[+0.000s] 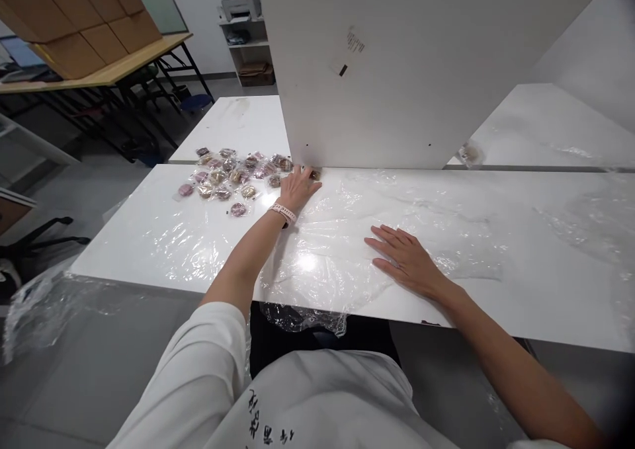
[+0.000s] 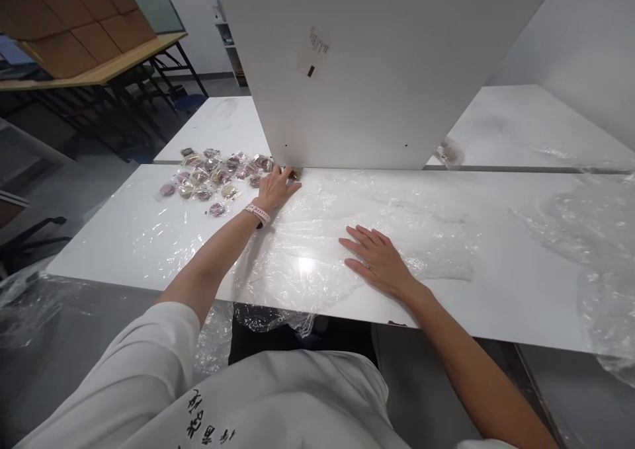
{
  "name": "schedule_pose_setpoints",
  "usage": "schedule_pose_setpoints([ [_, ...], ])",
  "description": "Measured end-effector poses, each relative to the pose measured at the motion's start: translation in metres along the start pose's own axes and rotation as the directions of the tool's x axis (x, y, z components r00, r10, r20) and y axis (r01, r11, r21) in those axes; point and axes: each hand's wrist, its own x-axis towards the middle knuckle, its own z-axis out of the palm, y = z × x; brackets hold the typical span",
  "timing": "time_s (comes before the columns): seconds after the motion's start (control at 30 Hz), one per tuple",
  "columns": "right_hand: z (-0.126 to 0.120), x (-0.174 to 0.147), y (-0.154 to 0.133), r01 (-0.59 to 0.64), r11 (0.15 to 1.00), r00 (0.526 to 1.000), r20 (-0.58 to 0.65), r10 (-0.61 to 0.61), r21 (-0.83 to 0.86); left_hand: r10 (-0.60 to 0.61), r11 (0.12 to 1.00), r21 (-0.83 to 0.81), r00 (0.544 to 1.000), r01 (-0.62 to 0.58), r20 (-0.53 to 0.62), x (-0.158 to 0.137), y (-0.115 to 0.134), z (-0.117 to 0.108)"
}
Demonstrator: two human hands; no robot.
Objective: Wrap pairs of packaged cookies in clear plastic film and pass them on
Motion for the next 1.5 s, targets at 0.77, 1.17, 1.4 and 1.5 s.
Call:
schedule_pose_setpoints([
  [0.77, 0.0, 0.003, 0.005, -0.129, 0.989, 0.972, -0.188, 0.141, 0.073, 0.525, 0.848, -0.148, 0.843, -0.509, 0.112, -0.144, 0.103, -0.008],
  [1.17, -0.006, -0.031, -0.07, 0.066, 0.994, 0.865, -0.501, -0.015, 0.084, -0.014, 0.961, -0.27, 0.966, -0.058, -0.258, -0.268, -0.018, -0.011],
  [1.4, 0.041, -0.039, -0.158, 0.101, 0.991, 0.885, -0.462, -0.051, 0.084, 0.146, 0.945, -0.262, 0.969, -0.196, -0.201, -0.303, -0.042, -0.011],
  [1.5, 0.039, -0.032, -0.157, 0.07, 0.963, 0.86, -0.504, 0.073, 0.259, 0.072, 0.85, -0.509, 0.987, -0.136, -0.144, -0.293, -0.033, -0.03],
])
